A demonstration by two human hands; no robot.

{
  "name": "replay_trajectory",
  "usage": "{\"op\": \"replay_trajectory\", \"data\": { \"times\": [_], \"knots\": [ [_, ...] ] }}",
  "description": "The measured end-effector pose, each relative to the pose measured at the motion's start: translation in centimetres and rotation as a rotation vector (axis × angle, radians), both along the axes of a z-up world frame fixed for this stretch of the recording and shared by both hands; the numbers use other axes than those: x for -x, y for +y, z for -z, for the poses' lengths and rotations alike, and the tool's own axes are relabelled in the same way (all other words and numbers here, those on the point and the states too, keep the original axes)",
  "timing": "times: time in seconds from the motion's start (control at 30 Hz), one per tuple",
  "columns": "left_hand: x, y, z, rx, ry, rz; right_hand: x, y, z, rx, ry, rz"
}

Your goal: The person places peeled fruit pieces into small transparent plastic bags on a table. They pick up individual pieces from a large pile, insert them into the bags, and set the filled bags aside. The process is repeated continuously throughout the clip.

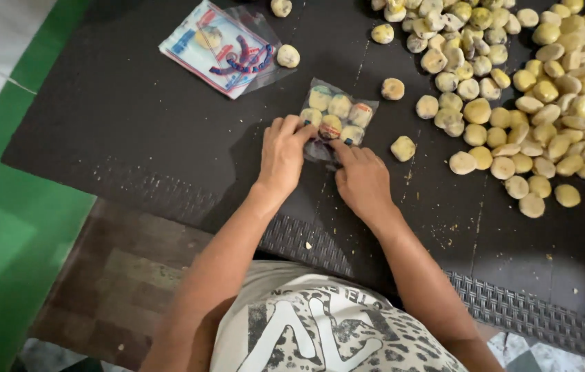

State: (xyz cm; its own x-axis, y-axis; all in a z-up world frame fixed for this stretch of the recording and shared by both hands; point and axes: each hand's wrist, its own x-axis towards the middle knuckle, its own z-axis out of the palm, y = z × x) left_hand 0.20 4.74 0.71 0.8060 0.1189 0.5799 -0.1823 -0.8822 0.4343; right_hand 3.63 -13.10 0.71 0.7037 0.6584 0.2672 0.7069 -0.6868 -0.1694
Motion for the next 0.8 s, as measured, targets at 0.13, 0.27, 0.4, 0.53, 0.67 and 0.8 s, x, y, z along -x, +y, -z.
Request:
{"op": "replay_trajectory", "data": {
  "times": [0.13,0.27,0.4,0.53,0.67,0.8],
  "knots": [
    [-1.2,0.7,2.4,0.099,0.140,0.064,0.1,0.3,0.0,0.072,-0.089,0.065],
    [-1.1,-1.0,0.9,0.097,0.388,0.142,0.8,1.1,-2.9,0.087,-0.208,0.112],
    [-0.2,-0.3,2.2,0.050,0.540,0.293,0.7,0.2,0.2,-0.095,-0.475,-0.022],
    [1.5,-1.5,-5.3,0.173,0.823,0.429,3.6,-3.6,-0.6,-0.148,-0.513,-0.073],
    [-0.2,1.0,-5.3,0.238,0.696,0.369,6.2,-11.3,-3.1,-0.037,-0.292,-0.114],
    [-2.8,6.1,-1.1,-0.204,0.166,0.291,8.5,-20.9,-3.0,0.078,0.001,0.037]
  ]
}}
